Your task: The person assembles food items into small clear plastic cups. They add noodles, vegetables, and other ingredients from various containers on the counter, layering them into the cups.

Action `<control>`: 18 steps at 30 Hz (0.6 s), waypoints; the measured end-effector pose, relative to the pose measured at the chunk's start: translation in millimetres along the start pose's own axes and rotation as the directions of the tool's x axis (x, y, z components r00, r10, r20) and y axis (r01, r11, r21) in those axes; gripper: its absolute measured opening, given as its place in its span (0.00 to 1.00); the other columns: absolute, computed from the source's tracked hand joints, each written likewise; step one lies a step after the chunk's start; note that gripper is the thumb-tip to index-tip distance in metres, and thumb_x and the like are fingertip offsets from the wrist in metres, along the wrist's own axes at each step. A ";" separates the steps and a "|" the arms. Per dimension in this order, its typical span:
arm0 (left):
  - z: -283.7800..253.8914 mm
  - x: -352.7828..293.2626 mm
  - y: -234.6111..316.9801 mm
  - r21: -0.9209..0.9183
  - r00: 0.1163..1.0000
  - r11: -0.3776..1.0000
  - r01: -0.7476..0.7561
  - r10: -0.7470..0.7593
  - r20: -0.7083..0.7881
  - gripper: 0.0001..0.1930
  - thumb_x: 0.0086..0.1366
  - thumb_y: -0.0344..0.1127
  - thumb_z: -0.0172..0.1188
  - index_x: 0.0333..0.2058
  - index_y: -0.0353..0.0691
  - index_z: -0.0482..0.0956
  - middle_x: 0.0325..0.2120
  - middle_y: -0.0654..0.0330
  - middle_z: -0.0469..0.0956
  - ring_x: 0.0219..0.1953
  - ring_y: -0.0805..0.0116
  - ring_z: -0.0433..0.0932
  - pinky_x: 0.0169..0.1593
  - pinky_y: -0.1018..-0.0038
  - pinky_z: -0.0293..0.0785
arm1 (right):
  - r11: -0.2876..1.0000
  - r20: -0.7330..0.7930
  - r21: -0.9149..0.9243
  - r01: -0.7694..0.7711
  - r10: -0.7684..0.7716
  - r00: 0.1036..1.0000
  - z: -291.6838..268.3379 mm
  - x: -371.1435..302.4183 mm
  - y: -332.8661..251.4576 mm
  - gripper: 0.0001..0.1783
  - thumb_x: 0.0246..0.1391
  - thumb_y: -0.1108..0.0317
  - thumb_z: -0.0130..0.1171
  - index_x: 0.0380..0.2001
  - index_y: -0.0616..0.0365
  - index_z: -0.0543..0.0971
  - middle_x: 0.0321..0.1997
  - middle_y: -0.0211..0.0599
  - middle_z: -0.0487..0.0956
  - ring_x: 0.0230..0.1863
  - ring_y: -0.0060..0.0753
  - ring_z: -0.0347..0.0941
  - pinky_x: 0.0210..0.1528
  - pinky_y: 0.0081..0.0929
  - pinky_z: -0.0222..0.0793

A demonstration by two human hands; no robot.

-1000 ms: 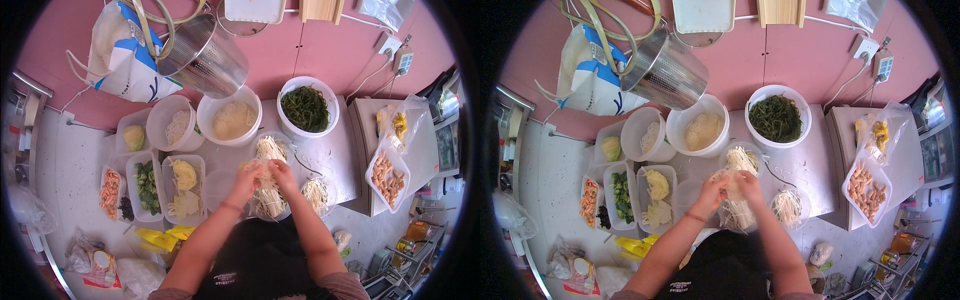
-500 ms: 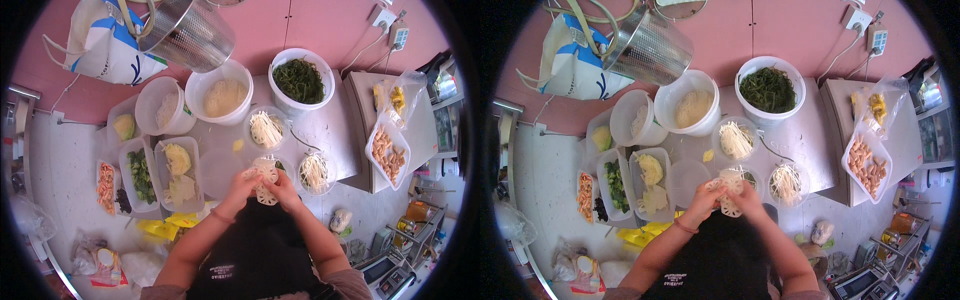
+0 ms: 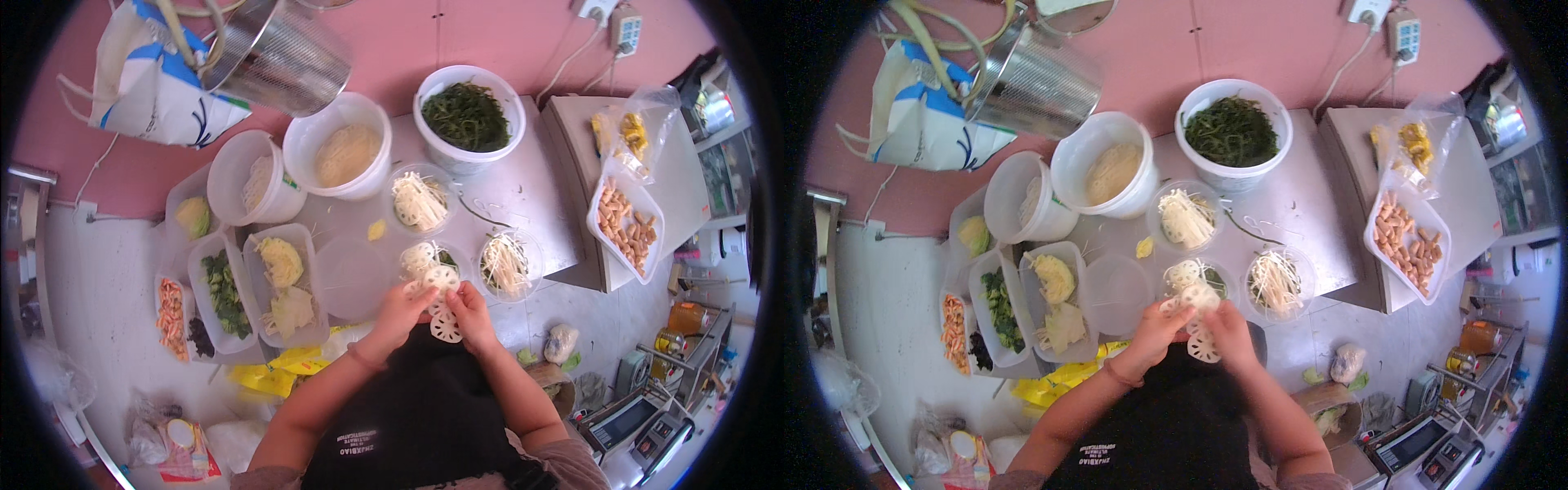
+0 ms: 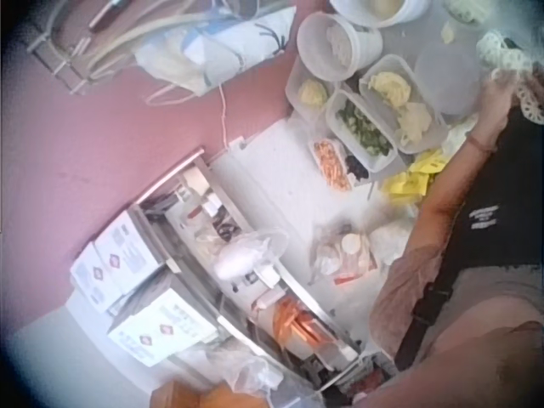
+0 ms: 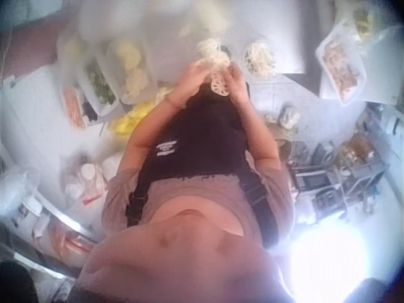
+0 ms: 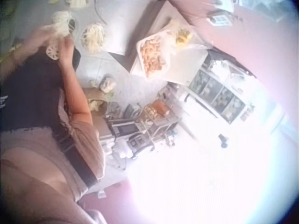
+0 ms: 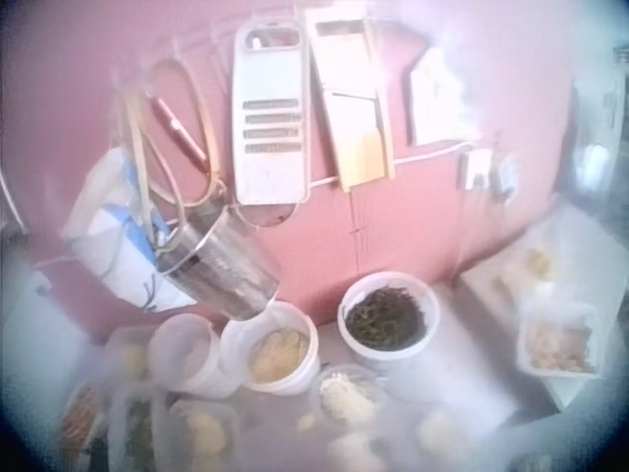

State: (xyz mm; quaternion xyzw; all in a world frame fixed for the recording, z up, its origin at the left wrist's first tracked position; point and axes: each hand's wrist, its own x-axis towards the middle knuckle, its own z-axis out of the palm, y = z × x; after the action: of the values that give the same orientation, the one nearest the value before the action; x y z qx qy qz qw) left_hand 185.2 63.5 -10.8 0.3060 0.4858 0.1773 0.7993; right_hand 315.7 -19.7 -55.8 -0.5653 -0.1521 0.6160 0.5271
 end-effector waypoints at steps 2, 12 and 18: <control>12.8 7.3 1.3 0.024 0.999 0.999 -0.026 0.025 0.044 0.14 0.61 0.33 0.56 0.46 0.39 0.71 0.39 0.64 0.75 0.39 0.76 0.75 0.34 0.77 0.77 | 0.997 -0.081 -0.031 0.064 -0.067 0.994 -6.9 -1.1 -11.5 0.10 0.61 0.66 0.46 0.41 0.61 0.70 0.34 0.31 0.75 0.34 0.18 0.71 0.36 0.19 0.69; 74.7 51.3 2.3 -0.099 0.988 0.991 0.089 -0.076 0.132 0.15 0.64 0.40 0.54 0.46 0.41 0.71 0.39 0.64 0.74 0.41 0.71 0.75 0.38 0.72 0.76 | 0.985 -0.334 0.130 0.113 -0.064 0.940 -56.9 -10.0 -39.5 0.14 0.63 0.61 0.43 0.40 0.61 0.72 0.29 0.26 0.75 0.25 0.14 0.68 0.27 0.14 0.65; 84.6 74.3 -12.4 -0.090 0.962 0.980 0.177 -0.153 0.224 0.13 0.62 0.28 0.54 0.46 0.38 0.70 0.39 0.60 0.74 0.40 0.68 0.76 0.43 0.70 0.76 | 0.970 -0.356 0.232 0.076 0.012 0.934 -78.7 -3.8 -36.5 0.14 0.61 0.58 0.47 0.36 0.59 0.72 0.23 0.25 0.72 0.17 0.15 0.63 0.18 0.15 0.59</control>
State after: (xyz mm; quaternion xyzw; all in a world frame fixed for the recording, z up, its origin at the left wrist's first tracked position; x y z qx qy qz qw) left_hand 294.5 70.6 -39.8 0.2376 0.4094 0.1019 0.8749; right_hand 399.9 -40.4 -49.9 -0.5963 0.0127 0.5090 0.6206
